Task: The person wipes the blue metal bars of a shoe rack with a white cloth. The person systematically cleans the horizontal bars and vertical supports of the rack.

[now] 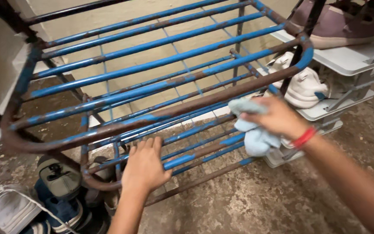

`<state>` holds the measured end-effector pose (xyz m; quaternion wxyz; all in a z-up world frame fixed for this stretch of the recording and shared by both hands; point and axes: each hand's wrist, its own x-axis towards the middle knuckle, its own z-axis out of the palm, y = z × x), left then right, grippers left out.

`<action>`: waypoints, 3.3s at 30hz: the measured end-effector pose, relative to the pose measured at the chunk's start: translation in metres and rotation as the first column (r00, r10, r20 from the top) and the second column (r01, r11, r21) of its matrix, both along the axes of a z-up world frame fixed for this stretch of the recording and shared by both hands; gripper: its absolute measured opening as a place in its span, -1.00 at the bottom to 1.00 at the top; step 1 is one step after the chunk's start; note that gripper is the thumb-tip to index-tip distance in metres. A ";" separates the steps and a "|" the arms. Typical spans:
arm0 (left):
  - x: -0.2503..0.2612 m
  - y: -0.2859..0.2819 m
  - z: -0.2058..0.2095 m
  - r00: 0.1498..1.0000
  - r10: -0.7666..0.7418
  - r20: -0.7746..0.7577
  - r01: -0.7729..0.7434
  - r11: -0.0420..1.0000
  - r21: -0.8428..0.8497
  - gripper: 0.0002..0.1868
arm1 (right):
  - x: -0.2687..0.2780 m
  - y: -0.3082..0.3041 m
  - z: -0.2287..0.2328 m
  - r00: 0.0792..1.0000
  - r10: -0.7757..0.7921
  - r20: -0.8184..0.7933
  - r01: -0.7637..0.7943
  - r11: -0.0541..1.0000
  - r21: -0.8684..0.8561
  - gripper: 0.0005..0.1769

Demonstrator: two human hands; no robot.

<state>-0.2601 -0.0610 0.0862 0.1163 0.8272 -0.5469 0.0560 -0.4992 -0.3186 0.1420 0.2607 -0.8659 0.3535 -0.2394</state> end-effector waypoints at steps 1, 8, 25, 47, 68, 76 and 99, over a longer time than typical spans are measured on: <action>0.003 0.005 -0.002 1.000 -0.001 -0.002 0.001 1.000 0.000 -0.21 | -0.003 -0.004 0.007 0.996 0.027 0.082 -0.042 0.981 0.188 -0.63; 0.007 0.005 -0.005 1.000 -0.014 -0.012 0.014 1.000 0.006 -0.21 | -0.024 -0.026 -0.016 0.951 -0.305 -0.047 0.162 0.622 -0.766 -0.55; 0.000 0.005 -0.001 1.000 -0.003 -0.003 0.003 1.000 0.025 -0.22 | 0.015 0.003 -0.008 0.958 -0.244 -0.149 0.243 0.970 -0.024 -0.58; 0.004 0.010 -0.005 0.999 -0.002 -0.050 0.001 1.000 -0.008 -0.33 | -0.031 -0.014 0.012 0.997 0.080 0.003 -0.078 0.985 -0.154 -0.63; -0.001 0.009 -0.010 1.000 -0.014 -0.022 0.012 0.998 -0.063 -0.29 | 0.022 0.032 -0.009 0.966 0.247 0.071 -0.243 0.968 -0.056 -0.61; 0.006 0.007 -0.004 0.999 0.002 -0.047 -0.002 1.000 0.001 -0.28 | 0.027 0.023 -0.028 0.962 -0.200 -0.186 0.043 0.784 -0.620 -0.56; 0.011 0.013 -0.009 0.999 -0.004 -0.045 0.002 0.998 -0.056 -0.37 | 0.028 0.024 -0.026 0.965 -0.192 -0.177 0.040 0.778 -0.627 -0.59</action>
